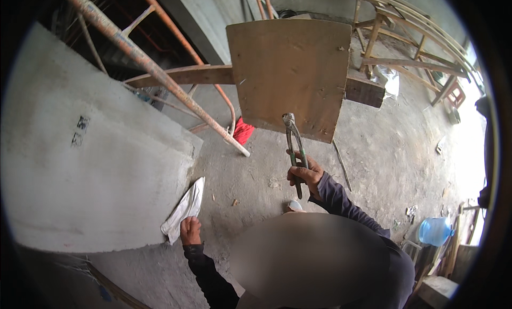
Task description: The person uses pliers to remove nails from a wooden board and then places the board onto a wooden frame. They adjust the board's position and then pick up a long wooden plank, placing it on the frame. The person continues to adjust the board and plank on the frame.
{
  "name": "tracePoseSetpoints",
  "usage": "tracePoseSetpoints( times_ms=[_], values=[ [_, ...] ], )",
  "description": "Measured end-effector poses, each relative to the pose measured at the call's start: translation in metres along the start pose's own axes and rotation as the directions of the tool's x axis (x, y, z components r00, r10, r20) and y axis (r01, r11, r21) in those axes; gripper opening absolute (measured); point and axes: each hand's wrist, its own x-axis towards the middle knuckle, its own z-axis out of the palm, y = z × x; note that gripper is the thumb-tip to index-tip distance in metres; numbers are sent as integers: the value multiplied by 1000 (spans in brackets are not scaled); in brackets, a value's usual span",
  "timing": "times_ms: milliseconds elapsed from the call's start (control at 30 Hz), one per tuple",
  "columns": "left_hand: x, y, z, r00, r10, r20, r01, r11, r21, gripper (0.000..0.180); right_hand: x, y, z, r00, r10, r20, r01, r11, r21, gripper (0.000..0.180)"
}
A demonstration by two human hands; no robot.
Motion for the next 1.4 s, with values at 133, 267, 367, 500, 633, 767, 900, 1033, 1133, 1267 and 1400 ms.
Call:
tracePoseSetpoints(
  times_ms=[133, 267, 367, 500, 633, 767, 900, 1033, 1133, 1267, 1400],
  values=[
    [55, 65, 61, 965, 215, 150, -226, 972, 59, 57, 8, -15, -9, 981, -94, -167, 102, 994, 40, 78],
    [102, 140, 98, 873, 416, 257, -420, 907, -40, 62, -2, -37, -9, 950, -59, -307, 115, 979, 167, 80],
    [148, 207, 122, 777, 537, 328, -543, 836, -84, 68, -10, -52, -3, 939, -5, -344, 91, 968, 233, 81],
    [213, 281, 176, 584, 694, 421, -748, 662, -54, 79, -5, -61, 5, 929, 4, -369, 96, 963, 251, 82],
    [269, 328, 241, 292, 831, 473, -947, 320, 24, 95, 4, -62, 17, 919, -54, -390, 167, 950, 264, 79],
    [297, 346, 290, 98, 824, 557, -989, 143, -36, 100, 11, -65, 32, 911, -115, -397, 248, 921, 302, 73],
    [298, 358, 302, -20, 624, 781, -989, 101, -106, 90, 18, -67, 44, 868, -98, -487, 260, 925, 277, 74],
    [287, 370, 303, -56, 571, 819, -990, 75, -120, 87, 17, -72, 48, 862, -127, -490, 300, 908, 293, 75],
    [282, 370, 307, -77, 556, 827, -960, 182, -212, 86, 10, -86, 45, 867, -100, -488, 232, 948, 218, 75],
    [288, 354, 314, -138, 701, 699, -973, 35, -227, 85, 0, -103, 44, 850, 15, -526, 87, 982, 169, 75],
    [296, 340, 321, -218, 788, 576, -974, -136, -183, 82, -7, -109, 44, 816, 104, -569, 6, 982, 188, 79]
  ],
)
